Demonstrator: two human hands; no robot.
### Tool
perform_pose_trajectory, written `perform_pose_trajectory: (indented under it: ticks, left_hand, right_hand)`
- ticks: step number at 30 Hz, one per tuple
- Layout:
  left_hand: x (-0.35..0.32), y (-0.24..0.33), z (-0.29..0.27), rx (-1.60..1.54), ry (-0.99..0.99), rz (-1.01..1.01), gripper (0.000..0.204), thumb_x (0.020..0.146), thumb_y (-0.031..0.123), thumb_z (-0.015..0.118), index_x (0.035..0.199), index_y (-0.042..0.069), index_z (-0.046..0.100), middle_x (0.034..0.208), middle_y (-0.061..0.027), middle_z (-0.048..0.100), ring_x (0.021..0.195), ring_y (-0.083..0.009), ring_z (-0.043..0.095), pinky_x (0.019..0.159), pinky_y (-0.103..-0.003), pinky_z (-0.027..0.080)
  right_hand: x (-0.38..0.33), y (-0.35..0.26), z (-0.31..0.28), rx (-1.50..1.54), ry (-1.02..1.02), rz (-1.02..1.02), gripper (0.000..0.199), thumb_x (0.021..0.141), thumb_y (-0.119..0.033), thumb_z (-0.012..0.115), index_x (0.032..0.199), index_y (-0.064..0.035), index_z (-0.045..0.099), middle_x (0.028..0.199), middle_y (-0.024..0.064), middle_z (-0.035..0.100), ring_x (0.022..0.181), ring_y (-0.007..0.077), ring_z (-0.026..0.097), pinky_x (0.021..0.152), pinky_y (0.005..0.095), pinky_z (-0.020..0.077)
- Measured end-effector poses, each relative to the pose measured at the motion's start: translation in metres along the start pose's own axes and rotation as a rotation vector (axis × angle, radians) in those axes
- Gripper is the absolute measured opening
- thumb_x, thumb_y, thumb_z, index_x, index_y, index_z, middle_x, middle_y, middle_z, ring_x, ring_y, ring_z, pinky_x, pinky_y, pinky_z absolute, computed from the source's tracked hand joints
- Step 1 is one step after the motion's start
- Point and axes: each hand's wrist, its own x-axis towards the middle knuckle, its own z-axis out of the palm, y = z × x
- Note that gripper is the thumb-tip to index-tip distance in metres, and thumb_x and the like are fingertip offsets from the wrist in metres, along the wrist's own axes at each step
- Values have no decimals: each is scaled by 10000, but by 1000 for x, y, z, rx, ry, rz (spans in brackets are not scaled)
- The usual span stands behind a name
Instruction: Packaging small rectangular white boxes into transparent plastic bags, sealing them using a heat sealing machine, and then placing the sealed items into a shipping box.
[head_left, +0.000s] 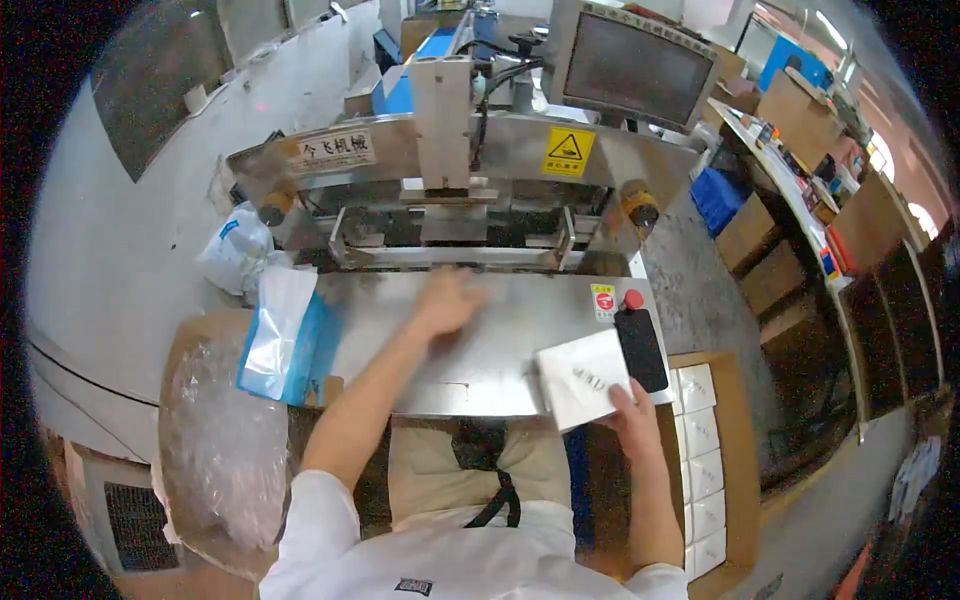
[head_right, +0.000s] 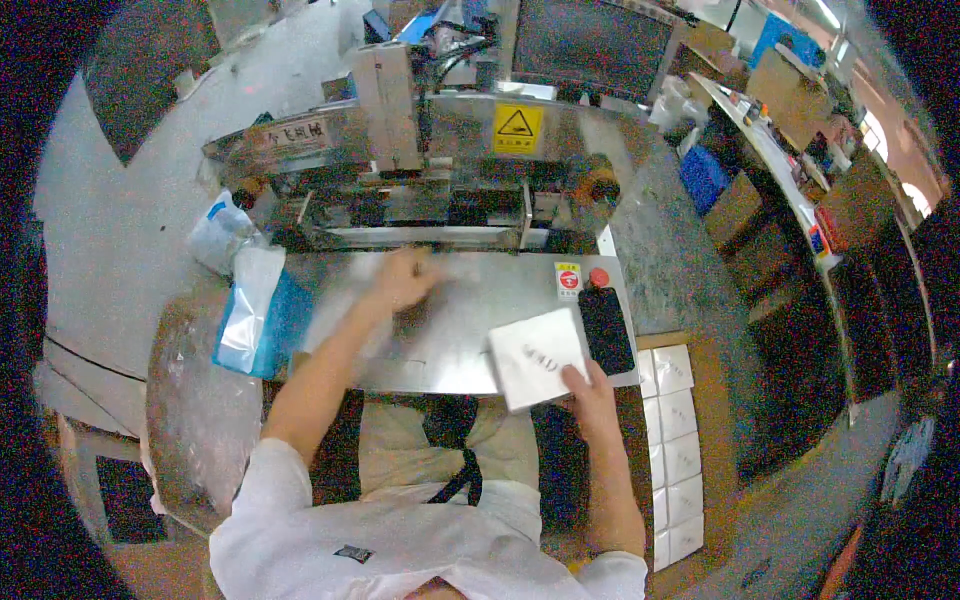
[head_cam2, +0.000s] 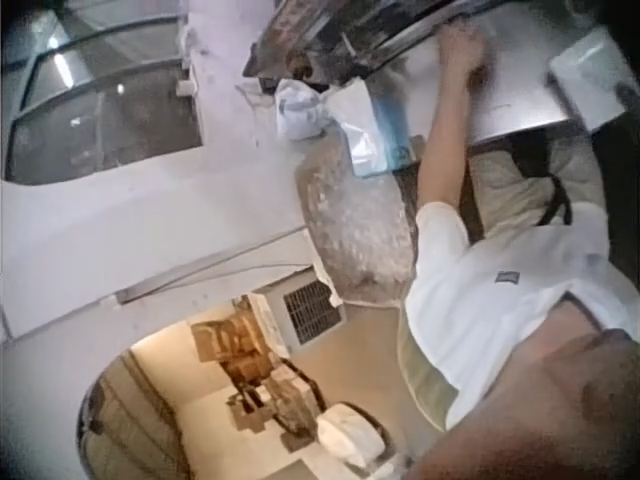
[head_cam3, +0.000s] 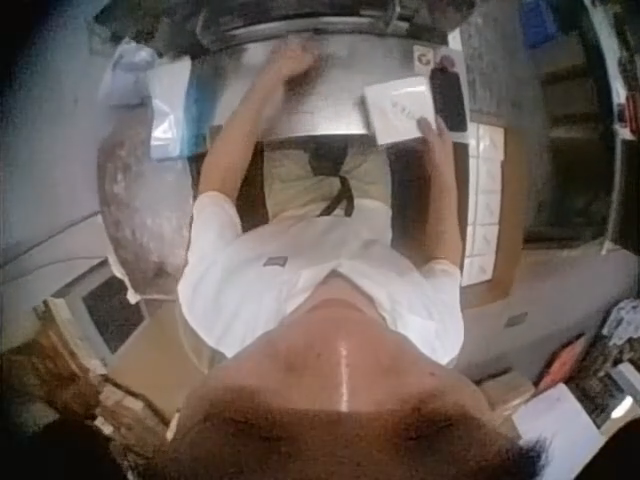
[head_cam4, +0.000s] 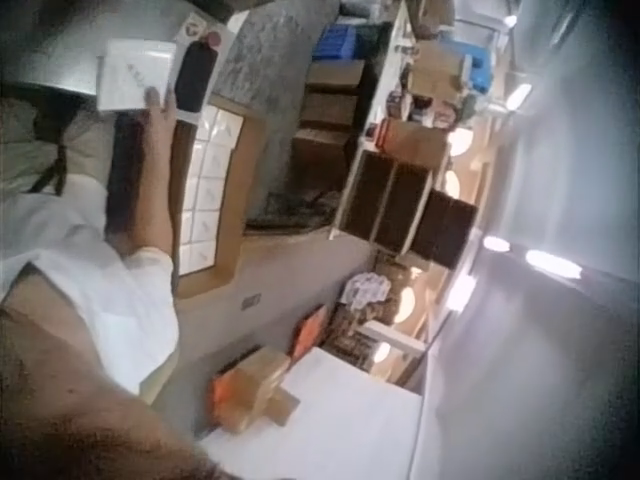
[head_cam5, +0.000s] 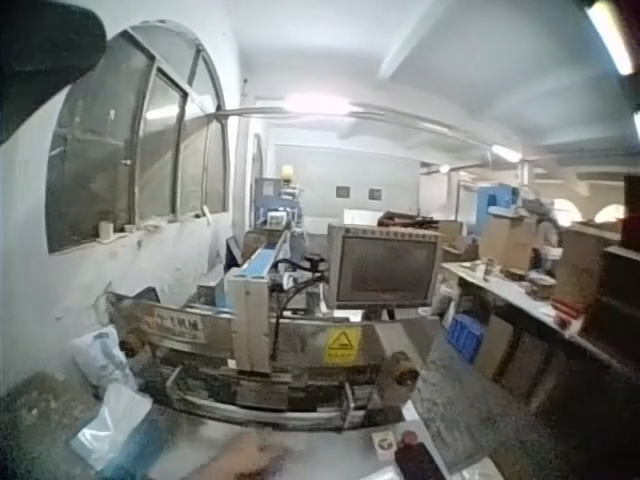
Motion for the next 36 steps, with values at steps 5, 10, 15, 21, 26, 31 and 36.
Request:
perform_pose_trajectory:
  ticks: [5,10,15,21,26,31,36]
  left_hand:
    - [69,-66,5,291,6,14,549,882,552,528,1015,63,740,1107,-236,680,1069,-397,633,944,-473,477]
    - [92,-81,9,212,-153,-74,569,910,546,519,1031,21,700,1121,-276,649,1073,-410,627,921,-456,503]
    - [59,-54,-7,-5,-114,3,456,917,388,587,1087,-24,681,1133,-235,667,1073,-342,640,934,-416,495]
    - [-71,-24,-90,-804,83,284,285,886,100,679,1132,-43,665,1162,-111,667,1031,-192,641,914,-320,524]
    - [-209,-301,-173,-1144,923,-177,289,936,209,653,1141,6,631,1062,-123,664,1025,-203,621,954,-369,504]
    - [-408,-437,-144,269,1147,-840,465,942,260,638,1273,-55,550,1277,-204,603,1143,-296,588,1015,-378,441]
    - [-330,-178,-70,-251,1180,-358,300,982,171,592,1201,-34,591,1204,-144,635,1090,-197,602,961,-317,478]
  right_hand:
    - [-7,0,-23,-251,78,-126,545,922,-184,655,1394,6,461,1227,128,608,1077,218,613,918,361,529]
    - [-33,3,-34,-665,326,-507,617,862,-43,683,1422,12,431,1426,124,460,1259,233,494,1026,338,431]
    - [-58,-18,-19,-487,366,-561,494,874,-7,644,1351,17,514,1340,129,547,1188,218,554,1005,319,439]
    - [-72,-18,-25,-350,425,-430,402,878,-23,650,1269,34,577,1197,132,642,1093,207,609,970,316,466]
    - [-75,-12,-33,-390,376,-468,370,895,-37,643,1251,47,586,1140,124,663,1035,195,621,950,311,470]
    - [-71,-3,-35,-436,352,-507,357,910,-82,659,1236,45,589,1167,131,653,1058,207,609,962,326,464]
    - [-90,3,-70,-739,436,-571,371,900,-109,674,1241,12,591,1216,148,627,1116,241,591,970,342,460]
